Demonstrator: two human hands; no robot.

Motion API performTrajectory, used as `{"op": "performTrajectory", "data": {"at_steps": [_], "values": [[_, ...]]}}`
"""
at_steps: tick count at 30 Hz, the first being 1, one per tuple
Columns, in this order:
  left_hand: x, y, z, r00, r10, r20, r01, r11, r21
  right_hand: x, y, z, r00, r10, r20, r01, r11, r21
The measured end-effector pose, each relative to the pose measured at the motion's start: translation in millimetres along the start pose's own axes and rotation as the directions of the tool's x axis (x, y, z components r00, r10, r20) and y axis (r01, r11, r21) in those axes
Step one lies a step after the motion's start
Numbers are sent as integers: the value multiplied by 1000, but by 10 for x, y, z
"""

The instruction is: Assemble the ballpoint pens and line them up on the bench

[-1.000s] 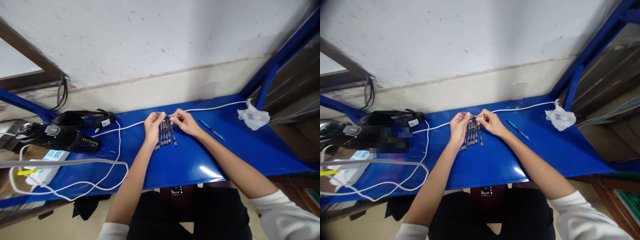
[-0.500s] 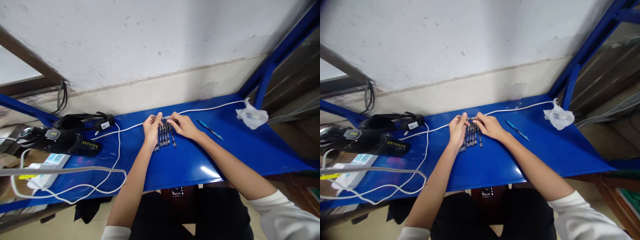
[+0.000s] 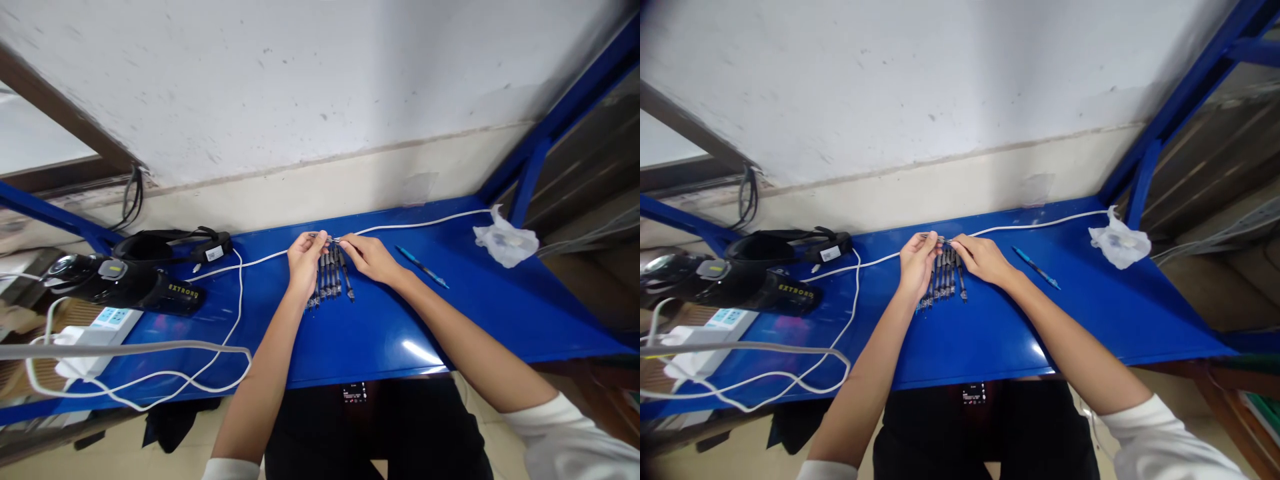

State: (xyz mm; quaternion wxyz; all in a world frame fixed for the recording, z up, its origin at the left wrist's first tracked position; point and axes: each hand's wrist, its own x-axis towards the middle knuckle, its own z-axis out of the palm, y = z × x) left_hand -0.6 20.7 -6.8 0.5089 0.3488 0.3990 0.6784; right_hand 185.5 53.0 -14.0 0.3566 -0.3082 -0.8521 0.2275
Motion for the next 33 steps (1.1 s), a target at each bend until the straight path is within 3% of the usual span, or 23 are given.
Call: {"op": "performTrajectory", "data": {"at_steps": [4,10,17,23,33], "values": [[-2,-60,1,998,-6,-65,7,1000,11,7,-21,17,1000,-18,4,18,1000,-25],[-10,-56,14,997,9,-78,-9,1000,5,-6,9,13,1000,-9,-25,7,996,-85],[-37,50,34,999,-28,33,28,1000,9,-16,44,2,996,3,-90,-12,995,-103],[-23,67,14,998,17,-65,-19,999,-27,-11,8,8,996,22,-82,-34,988,-153],[-5,92,-32,991,77,-113,-80,996,-25,-1,-22,-64,997,72,-18,-74,981,-177]]}}
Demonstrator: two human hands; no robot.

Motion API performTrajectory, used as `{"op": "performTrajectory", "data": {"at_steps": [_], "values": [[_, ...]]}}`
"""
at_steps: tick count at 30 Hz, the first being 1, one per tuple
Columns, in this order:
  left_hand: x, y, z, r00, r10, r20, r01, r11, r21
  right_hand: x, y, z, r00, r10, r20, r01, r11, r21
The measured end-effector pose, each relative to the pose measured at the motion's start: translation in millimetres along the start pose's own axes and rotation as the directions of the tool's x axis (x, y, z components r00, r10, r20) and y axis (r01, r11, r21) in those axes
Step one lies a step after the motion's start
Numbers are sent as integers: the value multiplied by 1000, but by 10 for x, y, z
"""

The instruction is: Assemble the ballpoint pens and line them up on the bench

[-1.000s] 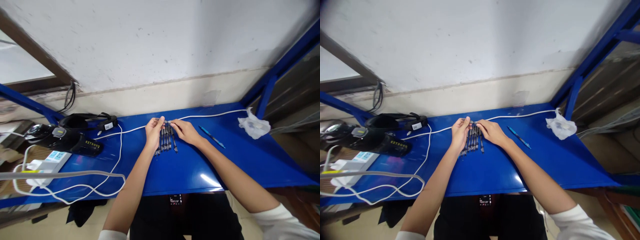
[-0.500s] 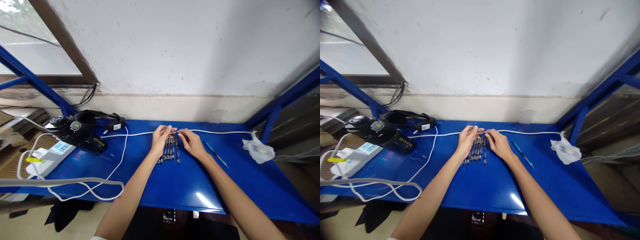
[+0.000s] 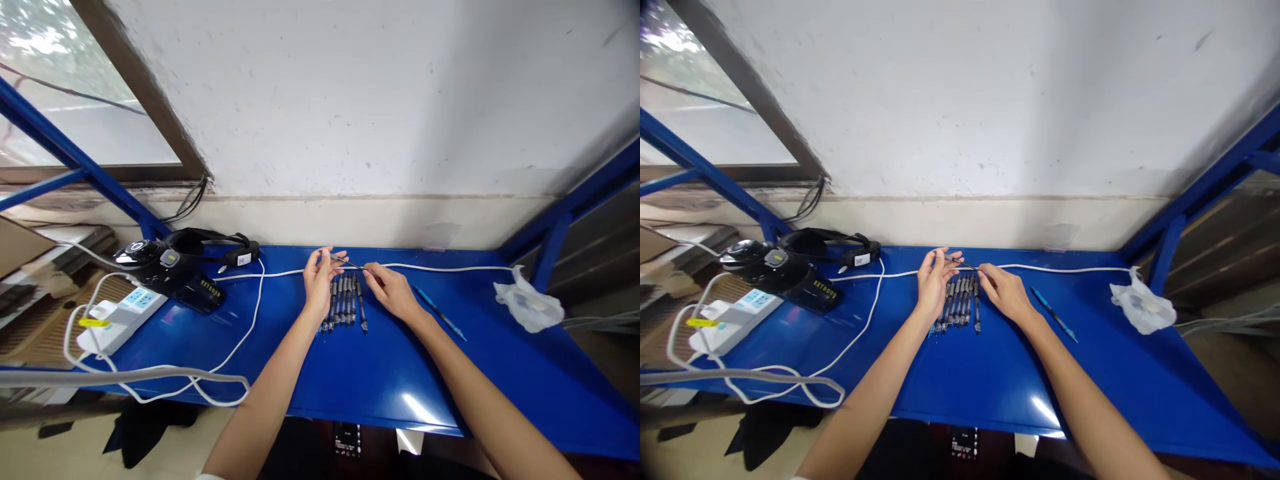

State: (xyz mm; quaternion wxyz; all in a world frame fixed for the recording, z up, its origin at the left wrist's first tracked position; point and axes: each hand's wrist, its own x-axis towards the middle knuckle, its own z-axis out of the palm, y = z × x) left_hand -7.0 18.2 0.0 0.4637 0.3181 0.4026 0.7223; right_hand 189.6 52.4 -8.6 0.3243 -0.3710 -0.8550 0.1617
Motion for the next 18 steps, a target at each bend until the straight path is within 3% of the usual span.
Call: {"op": "performTrajectory", "data": {"at_steps": [8,15,18], "values": [[16,6,-6,1000,5,-15,-5,1000,-3,1,4,4,1000,-7,-8,7,1000,15],[-74,-81,78,986,-48,161,46,999,14,0,4,25,1000,-20,-3,20,999,28],[-87,-107,99,985,-36,168,39,999,-17,-6,40,59,1000,9,-6,-9,999,31]]}}
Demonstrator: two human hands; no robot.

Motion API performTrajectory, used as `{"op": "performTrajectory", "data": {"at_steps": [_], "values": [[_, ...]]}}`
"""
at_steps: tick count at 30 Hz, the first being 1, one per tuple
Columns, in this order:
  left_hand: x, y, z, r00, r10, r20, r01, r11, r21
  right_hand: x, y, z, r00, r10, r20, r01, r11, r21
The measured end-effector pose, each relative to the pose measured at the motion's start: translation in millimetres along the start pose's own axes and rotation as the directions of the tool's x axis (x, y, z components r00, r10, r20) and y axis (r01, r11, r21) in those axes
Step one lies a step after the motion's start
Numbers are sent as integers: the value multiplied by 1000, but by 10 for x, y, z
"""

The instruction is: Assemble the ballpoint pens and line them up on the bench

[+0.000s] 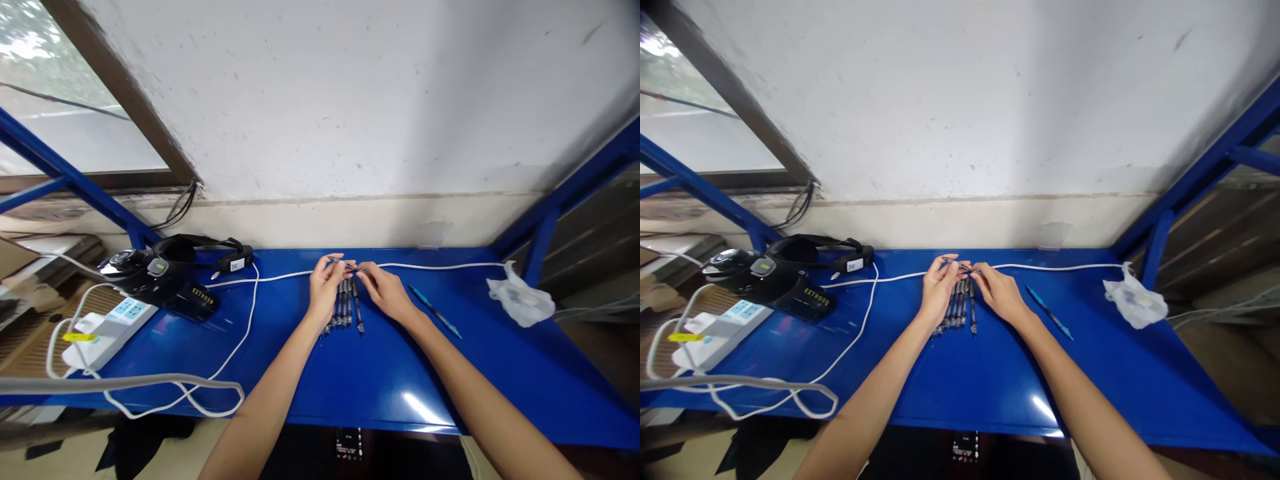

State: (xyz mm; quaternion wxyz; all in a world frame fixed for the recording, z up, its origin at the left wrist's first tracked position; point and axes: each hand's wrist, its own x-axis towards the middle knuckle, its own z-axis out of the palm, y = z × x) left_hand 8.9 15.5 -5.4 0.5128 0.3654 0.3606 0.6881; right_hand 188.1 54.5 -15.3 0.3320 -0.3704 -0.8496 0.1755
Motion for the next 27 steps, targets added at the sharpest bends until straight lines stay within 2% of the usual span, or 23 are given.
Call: {"op": "performTrajectory", "data": {"at_steps": [5,8,15,18,22,27], "values": [[61,46,-78,990,38,-134,-49,995,-82,-10,98,43,998,53,-43,-52,998,30],[89,72,-125,986,40,-161,-58,992,-109,-9,120,47,997,60,-39,-58,997,48],[27,57,-35,995,21,-95,-29,996,-83,-3,74,45,999,36,-25,-35,999,36],[-13,39,13,998,10,-62,-13,999,-43,-3,58,55,1000,17,-14,-16,996,84],[-42,24,32,1000,-10,11,9,998,63,1,43,67,998,34,-62,-22,983,181],[-39,35,21,1000,-23,11,21,995,97,14,57,67,994,42,-100,-24,984,178]]}}
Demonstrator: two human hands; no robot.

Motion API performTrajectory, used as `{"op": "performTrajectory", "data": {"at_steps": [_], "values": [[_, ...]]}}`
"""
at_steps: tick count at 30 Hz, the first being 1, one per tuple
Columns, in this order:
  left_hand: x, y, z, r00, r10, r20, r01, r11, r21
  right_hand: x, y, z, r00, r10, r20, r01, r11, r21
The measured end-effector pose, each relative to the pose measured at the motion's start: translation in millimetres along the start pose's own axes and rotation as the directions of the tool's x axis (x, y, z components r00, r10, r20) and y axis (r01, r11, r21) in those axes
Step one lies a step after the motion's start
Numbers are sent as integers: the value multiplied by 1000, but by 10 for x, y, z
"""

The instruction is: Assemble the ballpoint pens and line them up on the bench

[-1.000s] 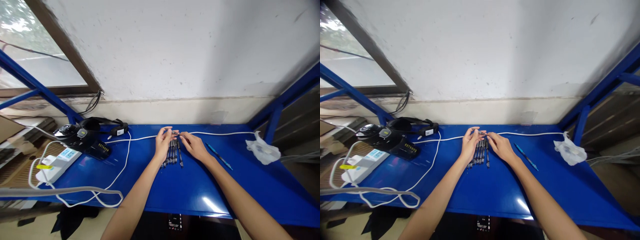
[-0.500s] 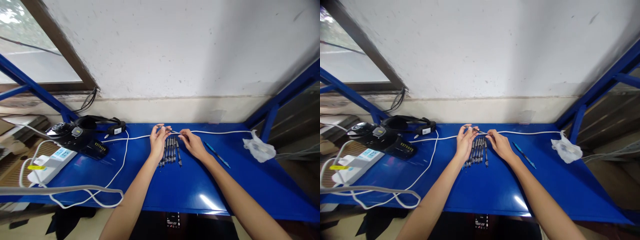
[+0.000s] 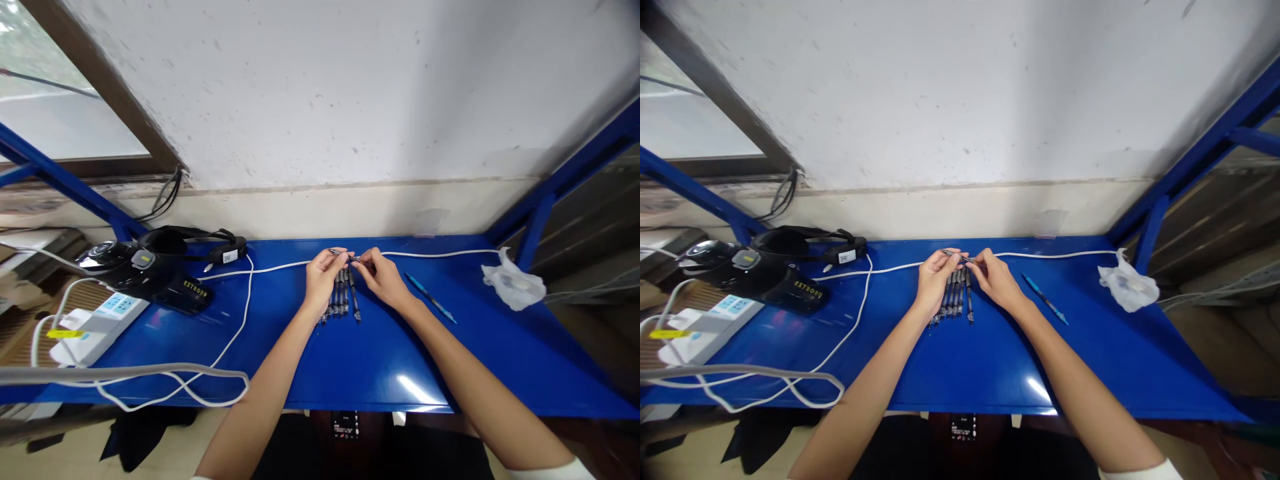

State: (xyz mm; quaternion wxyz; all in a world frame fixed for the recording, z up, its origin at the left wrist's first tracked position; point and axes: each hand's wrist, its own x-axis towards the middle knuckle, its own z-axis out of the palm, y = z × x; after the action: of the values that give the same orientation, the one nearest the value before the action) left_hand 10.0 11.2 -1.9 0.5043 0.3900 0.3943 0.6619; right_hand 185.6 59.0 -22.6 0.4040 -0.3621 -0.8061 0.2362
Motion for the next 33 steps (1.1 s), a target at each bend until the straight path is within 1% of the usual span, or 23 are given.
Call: {"op": "performTrajectory", "data": {"at_steps": [5,9,13,17,19,22,24,29,31,33], "values": [[6,-14,-16,1000,1,8,-1,1000,25,-13,31,-6,999,-3,37,5,999,-52],[7,-38,-27,998,4,58,-7,999,46,-25,14,-27,999,-3,40,7,994,-110],[1,-21,-20,996,9,93,-13,999,47,-16,-32,-55,996,-18,91,29,993,-115],[-11,-15,1,994,4,108,-1,1000,-23,-6,-44,-47,994,-53,97,63,993,-101],[-8,-43,-1,996,7,87,-3,999,-52,-5,-38,-39,995,-53,85,62,992,-107],[16,-95,-34,1000,16,-12,-15,1000,27,-6,-37,-41,996,-55,76,64,990,-124],[34,-107,-62,999,7,-45,-5,999,41,-8,-45,-49,995,-61,75,70,989,-127],[40,-52,-61,998,-24,60,35,981,-192,-6,-58,-50,997,-68,39,72,991,-116],[36,-39,-43,999,-32,28,37,977,-212,-5,-54,-47,997,-71,22,73,990,-119],[35,-35,-34,999,-40,-24,35,981,-190,-7,-49,-47,997,-79,20,81,989,-126]]}}
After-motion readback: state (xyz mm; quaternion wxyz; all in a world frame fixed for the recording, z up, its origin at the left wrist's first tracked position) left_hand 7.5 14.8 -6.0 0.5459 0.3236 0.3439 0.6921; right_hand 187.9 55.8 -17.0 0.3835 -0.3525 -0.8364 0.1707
